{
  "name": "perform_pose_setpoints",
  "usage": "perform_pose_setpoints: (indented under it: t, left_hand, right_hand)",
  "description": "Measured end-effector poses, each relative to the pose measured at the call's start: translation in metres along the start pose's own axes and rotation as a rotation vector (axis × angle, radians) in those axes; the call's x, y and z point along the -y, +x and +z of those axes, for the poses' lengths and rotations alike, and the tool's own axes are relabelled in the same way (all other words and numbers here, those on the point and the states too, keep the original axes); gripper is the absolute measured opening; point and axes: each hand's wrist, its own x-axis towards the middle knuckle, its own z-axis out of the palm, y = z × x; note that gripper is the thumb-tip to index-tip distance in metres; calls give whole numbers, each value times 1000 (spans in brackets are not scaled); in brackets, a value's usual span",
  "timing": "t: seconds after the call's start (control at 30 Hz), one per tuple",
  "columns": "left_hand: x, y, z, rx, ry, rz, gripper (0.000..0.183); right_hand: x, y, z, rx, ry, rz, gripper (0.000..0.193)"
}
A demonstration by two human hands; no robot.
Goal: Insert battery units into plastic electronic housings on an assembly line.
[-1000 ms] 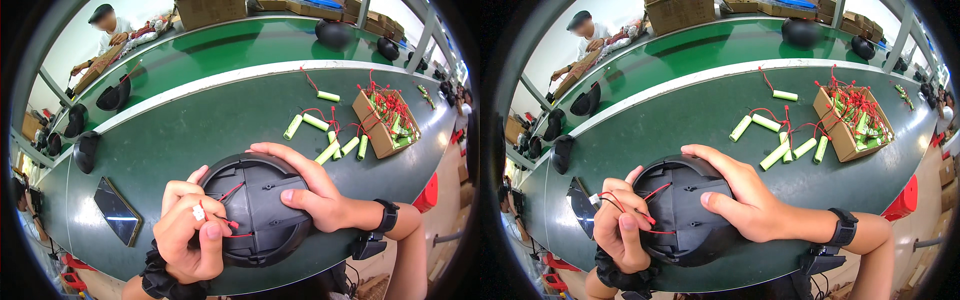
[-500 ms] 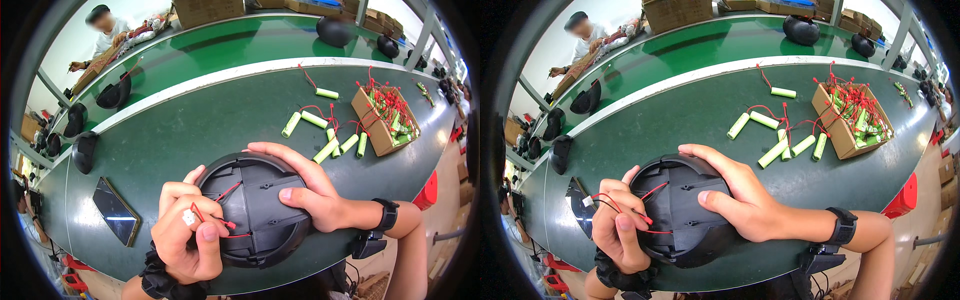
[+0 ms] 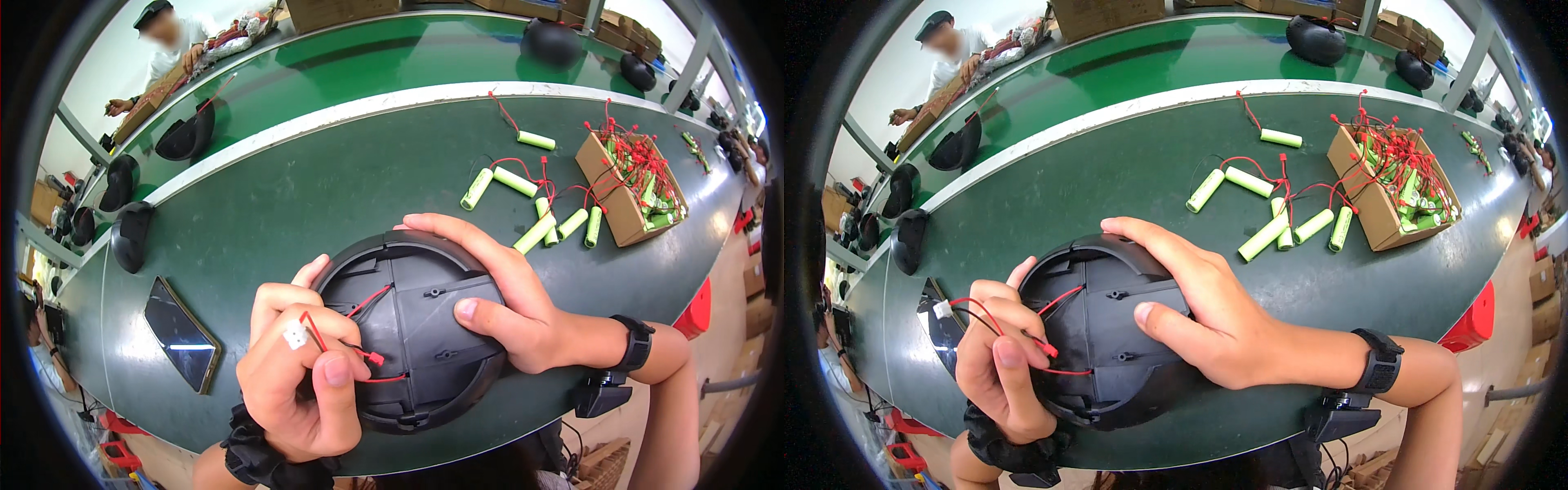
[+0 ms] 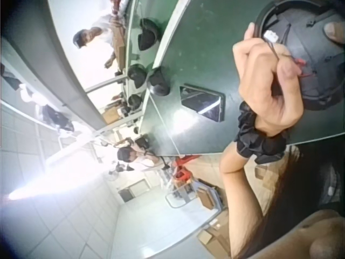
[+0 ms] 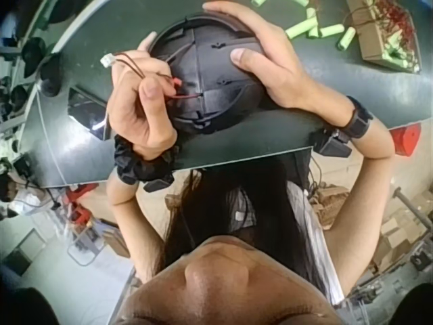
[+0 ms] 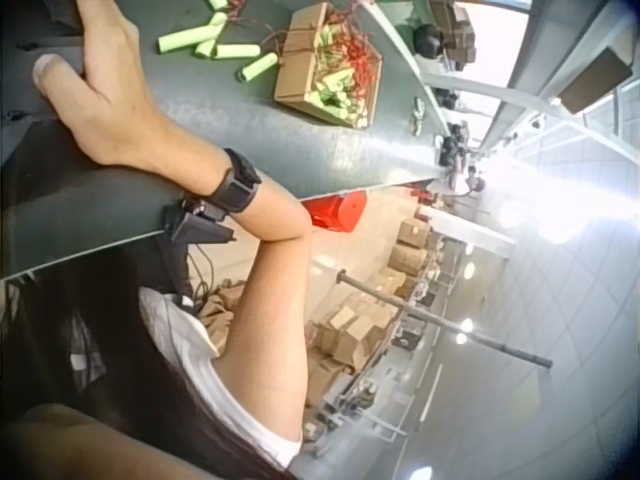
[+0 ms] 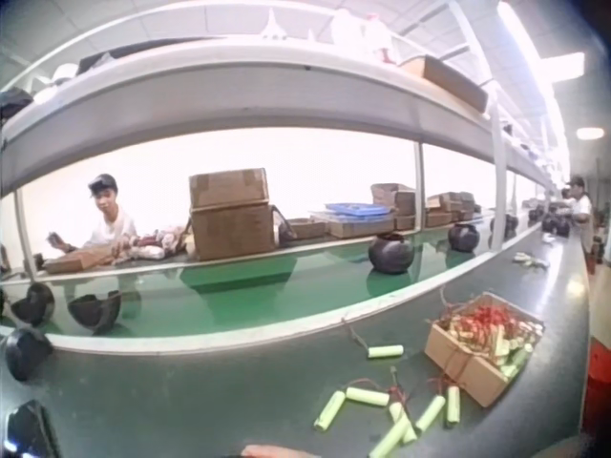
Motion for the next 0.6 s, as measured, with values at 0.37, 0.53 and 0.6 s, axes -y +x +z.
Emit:
perform_pose_setpoints:
  t: [0.37, 0.53, 0.6]
  left_hand:
    - [4, 0, 0, -33, -2, 32, 20]
    - [5, -3, 4, -30, 13, 56, 18]
    - [7, -6, 9, -112, -57, 110, 14]
  right_hand:
    - [11, 0, 3, -21, 70, 138, 73]
    - [0, 0, 2, -24, 55, 28, 73]
    - [0, 0, 2, -14, 81, 25, 73]
